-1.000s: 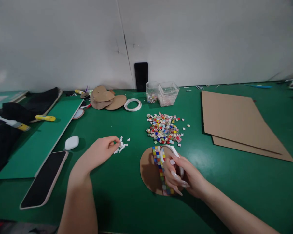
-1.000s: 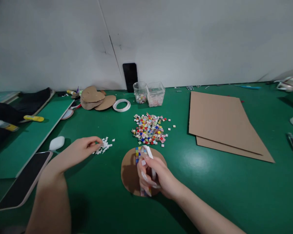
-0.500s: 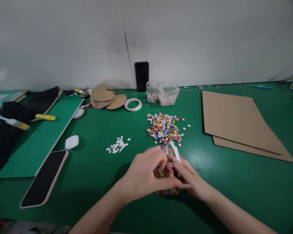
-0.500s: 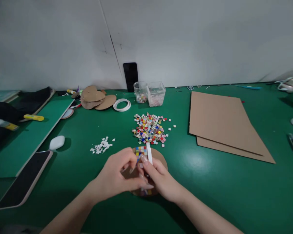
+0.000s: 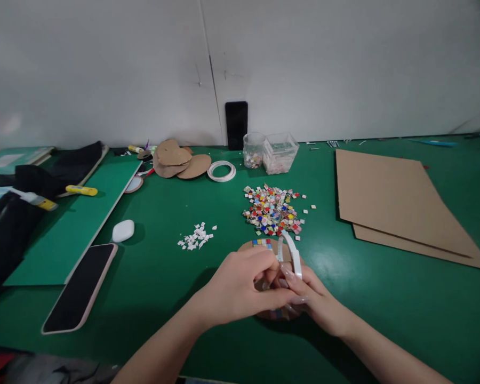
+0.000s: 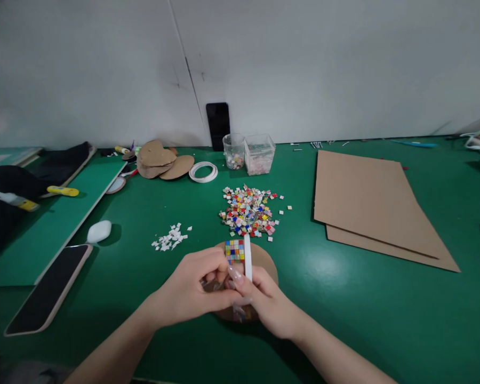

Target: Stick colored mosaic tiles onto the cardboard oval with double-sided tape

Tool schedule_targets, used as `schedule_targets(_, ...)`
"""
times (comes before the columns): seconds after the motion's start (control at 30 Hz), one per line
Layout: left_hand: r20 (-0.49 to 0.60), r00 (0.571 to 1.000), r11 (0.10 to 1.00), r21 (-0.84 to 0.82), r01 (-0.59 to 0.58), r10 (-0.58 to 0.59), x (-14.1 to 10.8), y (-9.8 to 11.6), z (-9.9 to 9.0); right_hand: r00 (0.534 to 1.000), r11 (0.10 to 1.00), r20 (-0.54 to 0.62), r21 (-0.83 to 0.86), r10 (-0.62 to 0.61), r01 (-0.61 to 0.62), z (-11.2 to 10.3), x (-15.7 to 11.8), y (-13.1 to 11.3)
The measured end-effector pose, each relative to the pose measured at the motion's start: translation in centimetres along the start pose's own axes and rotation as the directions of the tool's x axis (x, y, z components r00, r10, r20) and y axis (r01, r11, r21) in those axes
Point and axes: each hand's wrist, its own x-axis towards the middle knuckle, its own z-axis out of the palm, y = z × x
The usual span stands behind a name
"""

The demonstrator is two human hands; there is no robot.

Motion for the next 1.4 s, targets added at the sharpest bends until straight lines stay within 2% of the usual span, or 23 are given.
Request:
schedule_targets(0.17, 0.000, 1.000, 1.000, -0.001, -0.021, 0.021, 0.0, 0.0, -0.1, 1.000, 0.999, 0.000, 0.035, 0.022, -0.022, 0.0, 0.0, 0.2)
schedule_targets(0.3, -0.010, 1.000, 1.000, -0.023, 0.020, -0.021, 0.1, 0.1, 0.0, 0.998, 0.997, 0.009, 0.053, 0.064, -0.064, -0.2, -0.1, 0.6)
schedule_targets(0.4, -0.002, 0.997, 0.993, -0.089, 0.081, -0.081, 0.2, 0.2, 0.2, 0.992, 0.989, 0.031, 0.083, 0.121, -0.123, -0.2, -0.2, 0.6)
schedule_targets(0.53, 0.018, 0.991, 0.967, -0.215, 0.135, -0.135, 0.3, -0.1, 0.2, 0.987, 0.976, 0.003, 0.143, 0.164, -0.162, 0.1, -0.2, 0.5)
schedule_targets(0.63, 0.023, 0.994, 0.936, -0.334, 0.111, -0.109, 0.3, -0.4, -0.2, 0.995, 0.974, 0.051, 0.204, 0.090, -0.099, 0.2, 0.0, 0.9)
schedule_targets(0.7, -0.030, 0.994, 0.917, -0.389, 0.085, -0.105, 0.3, -0.6, -0.6, 0.995, 0.971, 0.098, 0.238, 0.015, -0.038, 0.2, 0.2, 1.1)
schedule_targets(0.8, -0.127, 0.978, 0.916, -0.387, 0.104, -0.164, 0.4, -0.6, -0.7, 0.994, 0.963, 0.106, 0.270, -0.037, 0.007, 0.1, 0.5, 1.1)
schedule_targets(0.9, -0.157, 0.964, 0.920, -0.363, 0.147, -0.216, 0.5, -0.5, -0.1, 0.994, 0.964, 0.092, 0.265, -0.057, 0.031, 0.0, 0.5, 0.9)
schedule_targets(1.07, -0.046, 0.972, 0.887, -0.421, 0.189, -0.228, 0.6, -0.7, 0.9, 0.990, 0.966, 0.110, 0.253, -0.086, 0.055, -0.1, 0.3, 0.9)
schedule_targets(1.23, 0.073, 0.963, 0.779, -0.574, 0.253, -0.259, 0.8, -0.6, 1.1, 0.988, 0.967, 0.124, 0.245, -0.094, 0.061, -0.2, 0.3, 1.1)
schedule_targets(1.4, 0.120, 0.951, 0.707, -0.644, 0.292, -0.284, 1.0, -0.2, 1.0, 0.991, 0.979, 0.113, 0.200, -0.068, 0.044, -0.1, 0.3, 1.1)
